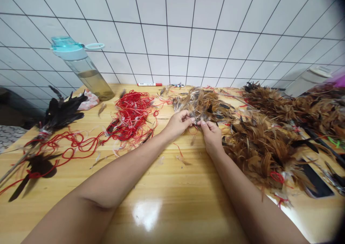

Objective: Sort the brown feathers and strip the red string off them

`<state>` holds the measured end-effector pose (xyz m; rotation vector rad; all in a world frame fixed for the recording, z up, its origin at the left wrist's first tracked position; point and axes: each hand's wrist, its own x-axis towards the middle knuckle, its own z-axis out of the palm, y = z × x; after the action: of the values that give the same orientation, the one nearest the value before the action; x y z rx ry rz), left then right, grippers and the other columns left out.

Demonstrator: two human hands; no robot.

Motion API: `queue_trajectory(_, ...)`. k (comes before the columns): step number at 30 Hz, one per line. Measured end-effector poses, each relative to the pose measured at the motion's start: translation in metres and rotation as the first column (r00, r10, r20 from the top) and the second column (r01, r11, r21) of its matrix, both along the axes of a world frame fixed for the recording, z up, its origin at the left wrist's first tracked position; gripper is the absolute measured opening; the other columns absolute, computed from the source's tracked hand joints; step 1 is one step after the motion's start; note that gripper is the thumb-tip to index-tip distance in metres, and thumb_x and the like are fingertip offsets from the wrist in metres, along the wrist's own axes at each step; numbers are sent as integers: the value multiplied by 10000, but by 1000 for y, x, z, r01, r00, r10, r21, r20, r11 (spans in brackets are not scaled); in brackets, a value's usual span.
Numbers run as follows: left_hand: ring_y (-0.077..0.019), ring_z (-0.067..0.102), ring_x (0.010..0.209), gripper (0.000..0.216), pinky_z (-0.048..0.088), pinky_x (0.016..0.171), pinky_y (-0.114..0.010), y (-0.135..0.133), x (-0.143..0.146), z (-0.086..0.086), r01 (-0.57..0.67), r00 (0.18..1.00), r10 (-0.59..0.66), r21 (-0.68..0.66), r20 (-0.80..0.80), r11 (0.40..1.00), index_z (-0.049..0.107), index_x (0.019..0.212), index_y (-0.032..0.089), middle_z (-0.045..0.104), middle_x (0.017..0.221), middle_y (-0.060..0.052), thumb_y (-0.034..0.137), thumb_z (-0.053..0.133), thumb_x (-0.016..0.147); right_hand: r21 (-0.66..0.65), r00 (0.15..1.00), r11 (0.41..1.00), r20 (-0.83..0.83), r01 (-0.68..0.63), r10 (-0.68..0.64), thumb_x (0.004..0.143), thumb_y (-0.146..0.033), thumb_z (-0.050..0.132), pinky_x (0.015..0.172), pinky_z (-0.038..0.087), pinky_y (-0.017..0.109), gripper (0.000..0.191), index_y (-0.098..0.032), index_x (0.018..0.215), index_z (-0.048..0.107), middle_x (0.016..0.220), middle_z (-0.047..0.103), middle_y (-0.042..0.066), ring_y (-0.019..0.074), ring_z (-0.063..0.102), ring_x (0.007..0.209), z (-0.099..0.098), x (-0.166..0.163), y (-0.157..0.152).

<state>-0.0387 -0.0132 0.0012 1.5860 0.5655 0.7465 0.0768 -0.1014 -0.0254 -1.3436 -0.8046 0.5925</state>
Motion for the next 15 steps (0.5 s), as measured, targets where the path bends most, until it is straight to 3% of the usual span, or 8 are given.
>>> queue_trajectory(9,-69,380,540,218,273,524,-210,0,0,2,17,980,20,182,-197,983,463,636,155,427,563,53,274,612,741,-8,997,998,48,63,-62,774,-416,596,778,458,308,234,-194,729,656,758,667,16,162,587,777,-1,0,0)
queue_trajectory(15,-78,508,565,170,382,565,-210,0,1,2,14,999,-18,-156,-26,988,514,783,145,566,634,18,277,617,751,-37,989,996,130,79,-74,792,-396,574,776,435,304,233,-189,731,664,763,658,18,162,573,774,0,1,-1)
